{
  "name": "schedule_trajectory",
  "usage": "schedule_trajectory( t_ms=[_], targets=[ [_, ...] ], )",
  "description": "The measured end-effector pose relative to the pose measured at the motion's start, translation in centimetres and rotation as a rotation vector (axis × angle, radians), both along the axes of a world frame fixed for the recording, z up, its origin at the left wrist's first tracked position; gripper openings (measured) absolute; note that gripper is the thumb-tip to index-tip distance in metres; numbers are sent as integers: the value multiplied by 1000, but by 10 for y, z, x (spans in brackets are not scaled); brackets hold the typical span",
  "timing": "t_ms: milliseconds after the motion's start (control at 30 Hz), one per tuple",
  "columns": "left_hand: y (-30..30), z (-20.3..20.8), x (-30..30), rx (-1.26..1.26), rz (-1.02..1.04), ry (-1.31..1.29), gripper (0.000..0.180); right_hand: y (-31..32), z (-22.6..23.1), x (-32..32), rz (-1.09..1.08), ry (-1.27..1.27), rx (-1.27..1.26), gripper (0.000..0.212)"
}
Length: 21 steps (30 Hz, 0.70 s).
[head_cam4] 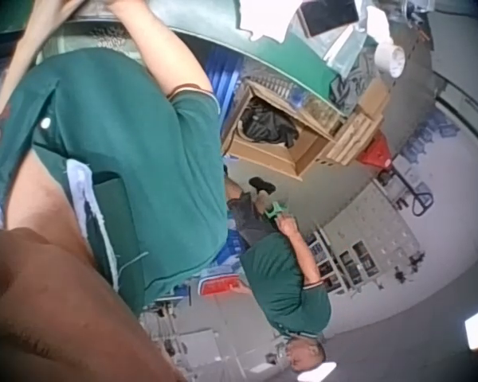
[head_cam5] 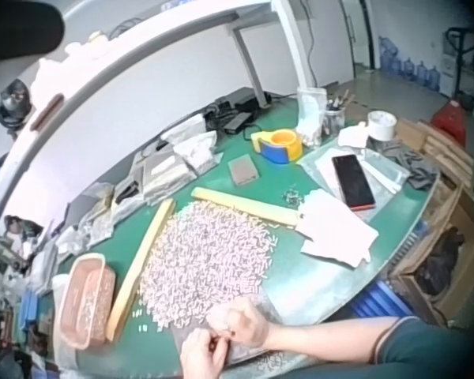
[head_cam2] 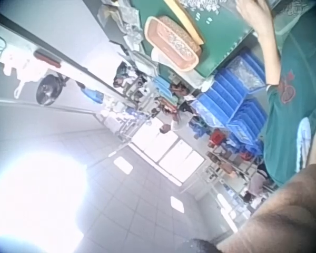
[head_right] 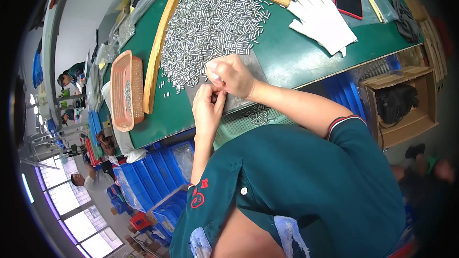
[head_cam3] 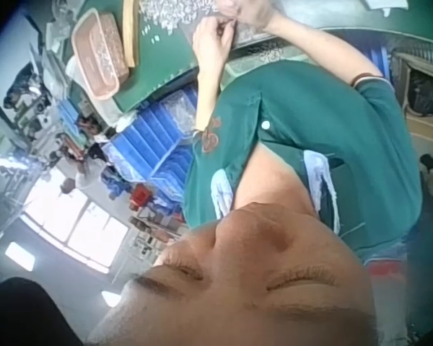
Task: The person assembles small metal pins into a component housing by hand at a workbench.
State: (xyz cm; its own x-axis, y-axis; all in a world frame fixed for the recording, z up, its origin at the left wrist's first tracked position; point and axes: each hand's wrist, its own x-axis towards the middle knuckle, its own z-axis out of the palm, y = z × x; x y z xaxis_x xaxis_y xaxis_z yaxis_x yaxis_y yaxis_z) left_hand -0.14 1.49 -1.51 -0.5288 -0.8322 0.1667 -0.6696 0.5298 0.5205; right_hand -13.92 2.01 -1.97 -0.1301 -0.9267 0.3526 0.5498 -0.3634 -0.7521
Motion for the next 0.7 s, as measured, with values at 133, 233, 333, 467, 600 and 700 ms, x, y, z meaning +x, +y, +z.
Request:
schedule_trajectory(
  t_ms=[133,233,333,467,600,700],
  targets=[
    [0,0,0,-4,-2,5,10,0,0,3,-25,50,-18,40],
    [4,3,1,-21,-21,-25,10,-2,-1,1,-9,-96,93,40],
    [13,12,6,4,-54,-76,9,-2,3,-1,24,-200,167,40],
    [11,30,10,301,-216,-97,7,-2,2,-2,-8,-171,139,39],
    [-14,17,11,-11,32,-110,11,-2,4,-1,13,-196,152,40],
    [-24,6,8,-129,39,-112,10,-1,5,-1,-1,-204,163,40]
  ],
)
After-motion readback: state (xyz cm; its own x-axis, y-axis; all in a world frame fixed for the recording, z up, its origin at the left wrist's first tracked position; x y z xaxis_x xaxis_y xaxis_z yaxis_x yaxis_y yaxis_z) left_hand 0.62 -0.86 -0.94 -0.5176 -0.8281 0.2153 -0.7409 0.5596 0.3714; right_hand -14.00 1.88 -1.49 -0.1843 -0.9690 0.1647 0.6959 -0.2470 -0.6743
